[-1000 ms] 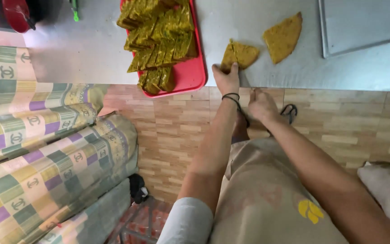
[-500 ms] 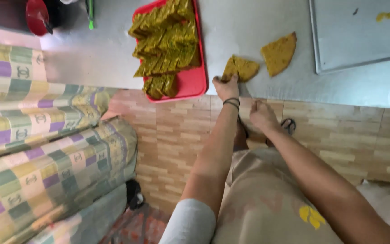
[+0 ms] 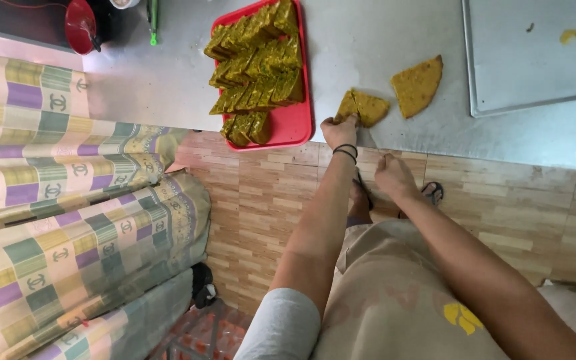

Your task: Slicing round cakes into wedges and arranging them in a tray

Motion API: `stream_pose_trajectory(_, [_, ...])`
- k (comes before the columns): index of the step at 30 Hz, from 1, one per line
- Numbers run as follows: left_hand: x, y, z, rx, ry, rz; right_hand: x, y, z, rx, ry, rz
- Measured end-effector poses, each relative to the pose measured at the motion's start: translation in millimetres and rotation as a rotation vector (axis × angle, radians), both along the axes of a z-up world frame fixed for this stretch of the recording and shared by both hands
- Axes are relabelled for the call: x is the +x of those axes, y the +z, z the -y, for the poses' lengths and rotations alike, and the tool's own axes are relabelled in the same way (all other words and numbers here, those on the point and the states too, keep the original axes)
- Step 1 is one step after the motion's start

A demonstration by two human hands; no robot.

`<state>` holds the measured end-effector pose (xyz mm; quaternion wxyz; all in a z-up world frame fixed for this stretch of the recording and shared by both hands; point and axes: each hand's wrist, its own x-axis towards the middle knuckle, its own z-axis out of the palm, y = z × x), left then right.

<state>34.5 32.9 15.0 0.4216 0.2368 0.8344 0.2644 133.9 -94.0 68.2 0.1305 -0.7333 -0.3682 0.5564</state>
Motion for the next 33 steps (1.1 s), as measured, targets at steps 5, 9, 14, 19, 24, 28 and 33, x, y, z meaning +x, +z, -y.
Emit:
stream_pose_trajectory(5, [5,4,5,0.026,0.023,0.004,-3,-8,7,-0.037,0.009,0.013])
stream_pose_trajectory(9, [-3,14,6,0.029,0.005,0.007,-6,0,7,-0.046,-0.001,0.011])
stream_pose_trajectory(14, [-21,-9,7,-0.001,-0.1,-0.006,-16,19,2,0.027,-0.032,-0.018])
stream_pose_trajectory(19, [3,50,17,0.039,-0.259,0.025,-22,-7,4,0.011,-0.078,-0.003])
stream_pose_trajectory(24, [16,52,25,0.095,-0.403,-0.109,-24,-20,0,-0.012,-0.057,0.064])
stream_pose_trajectory(28, [13,35,25,0.079,-0.337,-0.122,-26,5,4,-0.006,-0.07,0.066])
stream_pose_trajectory(33, [16,40,26,0.072,-0.328,-0.124,-27,20,17,-0.025,-0.066,0.089])
